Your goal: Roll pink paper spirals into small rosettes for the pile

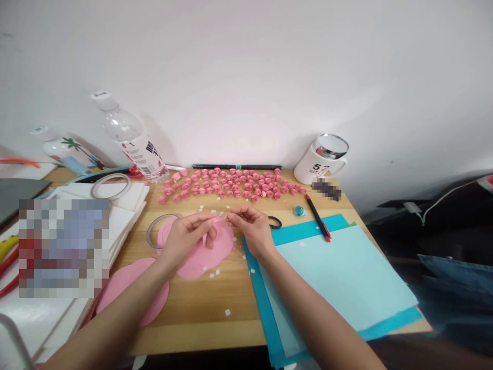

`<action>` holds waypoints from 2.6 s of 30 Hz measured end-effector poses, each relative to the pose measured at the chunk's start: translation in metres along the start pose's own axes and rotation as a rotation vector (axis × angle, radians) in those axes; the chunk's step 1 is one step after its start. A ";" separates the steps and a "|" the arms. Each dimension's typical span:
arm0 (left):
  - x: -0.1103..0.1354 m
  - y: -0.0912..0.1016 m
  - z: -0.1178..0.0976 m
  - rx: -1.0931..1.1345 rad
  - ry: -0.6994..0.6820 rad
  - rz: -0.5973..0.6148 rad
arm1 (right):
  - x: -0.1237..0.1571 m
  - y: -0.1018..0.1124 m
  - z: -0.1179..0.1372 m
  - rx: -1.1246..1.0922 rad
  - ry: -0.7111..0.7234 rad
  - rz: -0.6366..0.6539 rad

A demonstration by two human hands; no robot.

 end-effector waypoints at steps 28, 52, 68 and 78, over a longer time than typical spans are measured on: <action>0.001 -0.001 -0.003 0.000 0.008 -0.014 | 0.000 0.001 -0.002 0.030 -0.018 -0.047; 0.002 -0.002 -0.004 -0.002 0.008 -0.025 | -0.001 0.000 -0.001 0.007 0.005 -0.029; 0.002 -0.002 -0.002 -0.028 0.010 -0.016 | 0.000 0.000 -0.001 -0.022 0.002 -0.010; 0.002 -0.002 -0.004 -0.047 -0.012 -0.034 | 0.000 -0.004 0.000 -0.023 -0.005 0.049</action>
Point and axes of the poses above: each hand's wrist, its own x-axis away from the middle knuckle, its own y-axis out of the back of the hand, z = x × y, the point moved 2 cm from there along -x, towards the middle knuckle, and after that the axes turned 3 degrees about z, right-handed, at the moved point
